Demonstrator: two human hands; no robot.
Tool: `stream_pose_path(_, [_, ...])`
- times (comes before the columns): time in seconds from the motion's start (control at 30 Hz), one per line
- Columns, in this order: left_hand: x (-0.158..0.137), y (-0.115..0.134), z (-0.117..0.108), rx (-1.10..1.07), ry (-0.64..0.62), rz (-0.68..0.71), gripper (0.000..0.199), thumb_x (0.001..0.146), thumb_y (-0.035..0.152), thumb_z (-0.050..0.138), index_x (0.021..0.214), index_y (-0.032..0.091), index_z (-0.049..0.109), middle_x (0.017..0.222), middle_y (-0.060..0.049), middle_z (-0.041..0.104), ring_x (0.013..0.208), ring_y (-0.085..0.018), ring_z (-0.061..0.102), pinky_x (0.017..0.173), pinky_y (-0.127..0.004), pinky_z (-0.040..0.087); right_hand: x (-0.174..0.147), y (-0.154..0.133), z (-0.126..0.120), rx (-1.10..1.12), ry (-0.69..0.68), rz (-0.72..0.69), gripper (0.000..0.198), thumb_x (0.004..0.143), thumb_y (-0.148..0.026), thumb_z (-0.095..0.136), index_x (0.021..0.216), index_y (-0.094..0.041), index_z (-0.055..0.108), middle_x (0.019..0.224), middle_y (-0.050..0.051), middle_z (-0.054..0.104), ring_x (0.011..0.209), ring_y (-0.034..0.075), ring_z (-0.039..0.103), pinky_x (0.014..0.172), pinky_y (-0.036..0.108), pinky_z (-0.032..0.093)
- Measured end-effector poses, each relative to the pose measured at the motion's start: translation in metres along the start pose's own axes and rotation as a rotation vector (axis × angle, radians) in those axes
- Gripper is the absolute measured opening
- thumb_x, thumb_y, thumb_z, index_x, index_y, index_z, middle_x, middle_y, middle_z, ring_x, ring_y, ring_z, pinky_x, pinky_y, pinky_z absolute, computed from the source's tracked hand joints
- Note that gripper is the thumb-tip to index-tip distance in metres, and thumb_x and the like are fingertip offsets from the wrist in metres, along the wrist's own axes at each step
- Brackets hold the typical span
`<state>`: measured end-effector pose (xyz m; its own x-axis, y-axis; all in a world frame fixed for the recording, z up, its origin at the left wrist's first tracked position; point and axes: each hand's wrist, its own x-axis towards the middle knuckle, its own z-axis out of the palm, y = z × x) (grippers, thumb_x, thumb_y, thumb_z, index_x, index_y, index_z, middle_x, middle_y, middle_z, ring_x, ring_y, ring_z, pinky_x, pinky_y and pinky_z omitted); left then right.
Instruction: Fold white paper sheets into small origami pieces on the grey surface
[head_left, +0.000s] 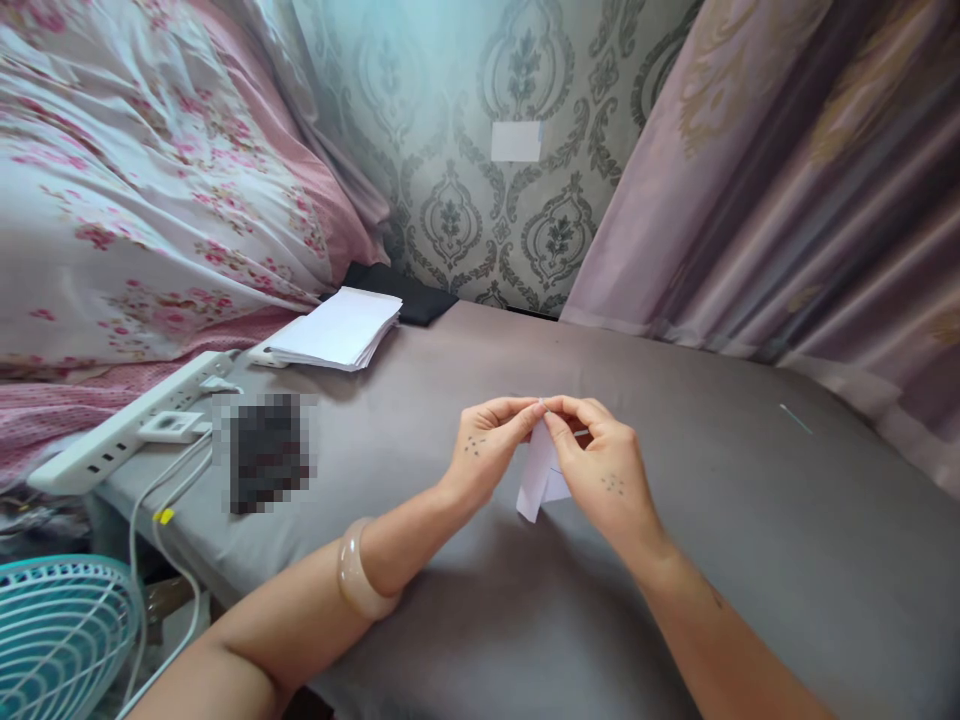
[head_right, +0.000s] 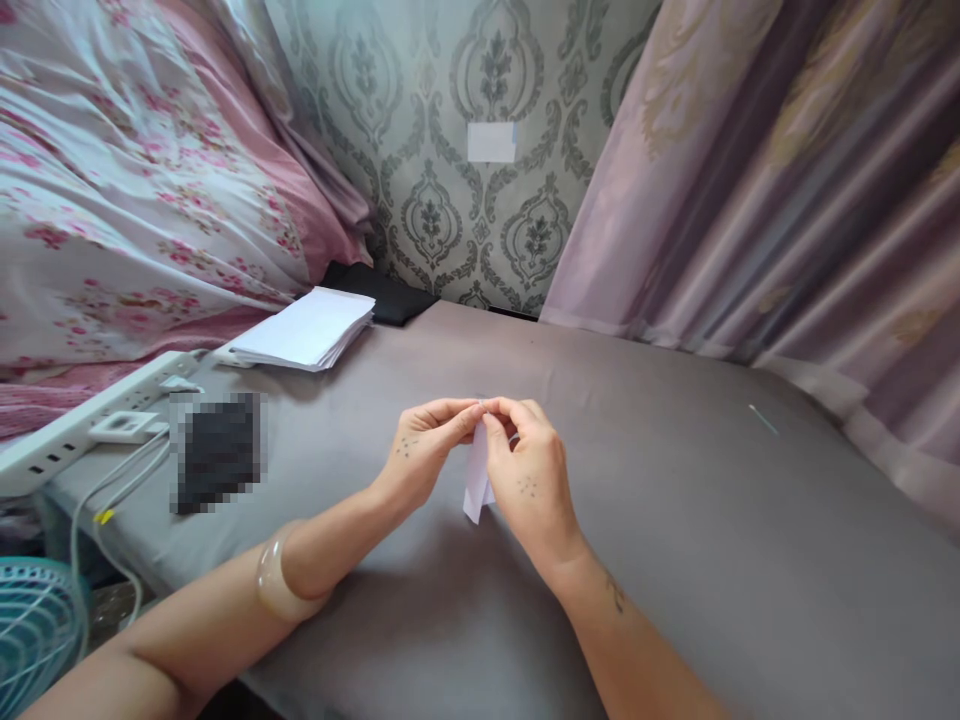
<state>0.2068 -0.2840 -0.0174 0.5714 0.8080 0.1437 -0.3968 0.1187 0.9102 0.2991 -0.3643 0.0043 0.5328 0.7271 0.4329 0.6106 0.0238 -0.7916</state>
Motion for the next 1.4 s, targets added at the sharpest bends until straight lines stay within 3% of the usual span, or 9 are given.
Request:
stream_pose_path(0.3, [0.002, 0.000, -0.003, -0.046, -0.024, -0.049, 0.024, 0.073, 0.036, 0.076, 0.083, 0.014, 0.077, 0.079, -0.007, 0.074, 0.072, -0.015, 0.064, 0.074, -0.030, 0.053, -0.001, -0.001, 0.001, 0.007, 0.027, 0.041, 0.019, 0.085, -0.030, 0.057, 0.091, -0.019, 0.071, 0.091, 0.006, 0.070, 0.076, 0.017, 0.064, 0.072, 0.032, 0.051])
stream_pose_path(0.63, [0.004, 0.012, -0.005, -0.040, 0.060, 0.056, 0.020, 0.074, 0.035, 0.075, 0.078, 0.016, 0.076, 0.081, -0.006, 0.073, 0.072, -0.013, 0.062, 0.072, -0.026, 0.050, -0.003, -0.006, 0.003, -0.072, -0.068, 0.058, 0.026, 0.087, -0.037, 0.054, 0.080, -0.018, 0.070, 0.079, 0.004, 0.067, 0.069, 0.015, 0.059, 0.067, 0.030, 0.045])
stream_pose_path(0.77, [0.008, 0.013, -0.008, -0.130, 0.064, -0.019, 0.020, 0.071, 0.035, 0.077, 0.077, 0.016, 0.075, 0.078, -0.003, 0.071, 0.071, -0.012, 0.061, 0.070, -0.025, 0.048, -0.001, -0.005, -0.002, -0.100, -0.147, 0.095, 0.032, 0.088, -0.043, 0.052, 0.073, -0.019, 0.068, 0.070, 0.003, 0.064, 0.064, 0.016, 0.057, 0.064, 0.031, 0.044])
stream_pose_path(0.87, [0.011, 0.013, -0.009, -0.217, 0.050, -0.097, 0.020, 0.069, 0.035, 0.079, 0.076, 0.017, 0.073, 0.076, -0.001, 0.068, 0.072, -0.011, 0.059, 0.068, -0.023, 0.046, 0.004, -0.002, -0.009, -0.135, -0.220, 0.155, 0.032, 0.082, -0.049, 0.059, 0.076, -0.020, 0.067, 0.077, 0.005, 0.067, 0.070, 0.018, 0.061, 0.066, 0.033, 0.046])
stream_pose_path(1.0, [0.009, 0.012, -0.007, -0.207, 0.006, -0.112, 0.020, 0.069, 0.034, 0.079, 0.076, 0.018, 0.071, 0.078, -0.001, 0.067, 0.074, -0.011, 0.058, 0.068, -0.024, 0.043, 0.011, 0.001, -0.012, 0.080, -0.168, 0.217, 0.043, 0.071, -0.051, 0.071, 0.100, -0.019, 0.064, 0.099, 0.009, 0.070, 0.088, 0.022, 0.065, 0.076, 0.035, 0.051])
stream_pose_path(1.17, [0.006, 0.008, -0.005, -0.130, -0.034, -0.077, 0.020, 0.070, 0.035, 0.078, 0.076, 0.016, 0.073, 0.076, -0.002, 0.067, 0.069, -0.010, 0.054, 0.069, -0.025, 0.041, 0.010, 0.002, -0.004, 0.417, -0.244, 0.323, 0.038, 0.071, -0.047, 0.074, 0.094, -0.018, 0.067, 0.090, 0.007, 0.072, 0.083, 0.019, 0.067, 0.075, 0.034, 0.053])
stream_pose_path(1.4, [0.007, 0.008, -0.006, -0.131, -0.046, -0.128, 0.018, 0.069, 0.031, 0.078, 0.077, 0.015, 0.073, 0.079, -0.003, 0.068, 0.072, -0.011, 0.056, 0.070, -0.026, 0.041, 0.006, 0.001, 0.000, 0.431, -0.112, 0.294, 0.038, 0.069, -0.043, 0.077, 0.097, -0.019, 0.067, 0.087, 0.005, 0.071, 0.077, 0.016, 0.065, 0.070, 0.030, 0.052])
